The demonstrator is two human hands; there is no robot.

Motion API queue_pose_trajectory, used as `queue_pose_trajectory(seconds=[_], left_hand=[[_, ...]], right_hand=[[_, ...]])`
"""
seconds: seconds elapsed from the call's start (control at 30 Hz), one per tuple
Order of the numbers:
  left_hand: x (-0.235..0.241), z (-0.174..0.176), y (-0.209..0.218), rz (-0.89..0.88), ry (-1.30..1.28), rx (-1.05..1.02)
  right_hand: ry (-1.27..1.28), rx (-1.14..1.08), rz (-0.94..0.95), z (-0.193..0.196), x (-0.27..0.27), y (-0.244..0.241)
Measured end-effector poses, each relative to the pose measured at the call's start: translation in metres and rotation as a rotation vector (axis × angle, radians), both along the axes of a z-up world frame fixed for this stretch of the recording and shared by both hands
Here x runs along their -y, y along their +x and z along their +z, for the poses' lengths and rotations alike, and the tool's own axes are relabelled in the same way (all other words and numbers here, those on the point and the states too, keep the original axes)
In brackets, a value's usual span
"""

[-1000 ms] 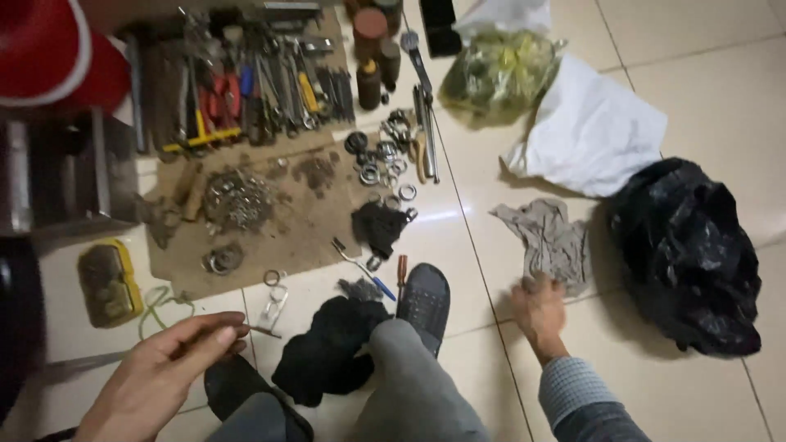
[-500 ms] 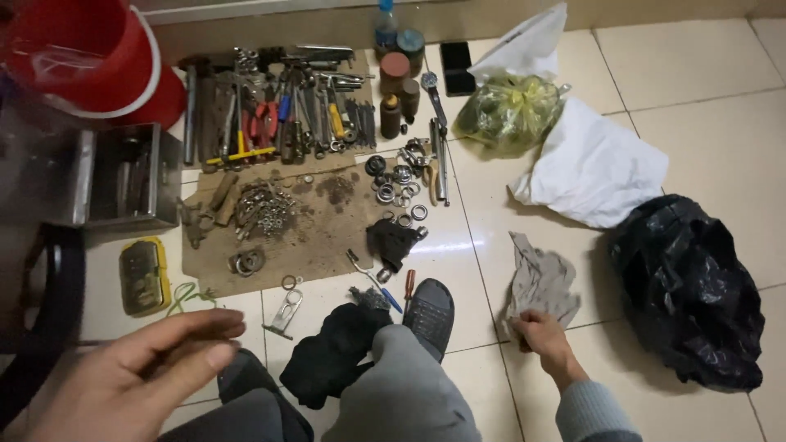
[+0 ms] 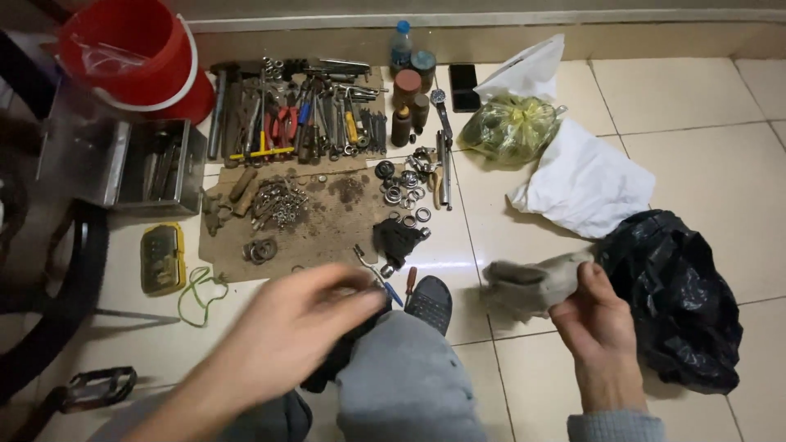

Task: The person sits on the floor and cleans small bicycle parts. They wipe a metal ring with a black cloth, then use a wire brush to scrub the same ring, and finally wipe it again with a gray cloth.

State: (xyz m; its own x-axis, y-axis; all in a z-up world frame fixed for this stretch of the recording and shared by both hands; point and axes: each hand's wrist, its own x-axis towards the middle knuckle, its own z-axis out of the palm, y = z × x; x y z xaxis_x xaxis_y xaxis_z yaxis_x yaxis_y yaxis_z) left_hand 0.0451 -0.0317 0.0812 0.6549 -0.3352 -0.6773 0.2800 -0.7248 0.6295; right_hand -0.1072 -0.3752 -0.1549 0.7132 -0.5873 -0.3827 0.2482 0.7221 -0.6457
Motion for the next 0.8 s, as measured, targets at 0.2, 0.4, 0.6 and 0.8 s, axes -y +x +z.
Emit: queue_pose_trajectory(seconds=[0.2,0.4,0.6,0.8], left_hand=[[0.072,-0.005,-0.006,-0.417,-0.102,-0.149],[0.096,-0.023,-0.027,-0.103,-0.512,-0.304],[0.11,-0.022,-0.053,0.052,-0.596,-0.359],[0.111,-0.036,-0.057,-0.125,-0.666,0.193]], right_hand=[[-0.059,0.378,0.114,0.107,-0.095,0.01],[-0.203,0.017,-0.137,0.123,-0.118,-0.01],[-0.614,-0.251,-0.114,0.025,-0.119,-0.049],[-0.303,0.103,-0.098,0.128,-0.15,-0.001]])
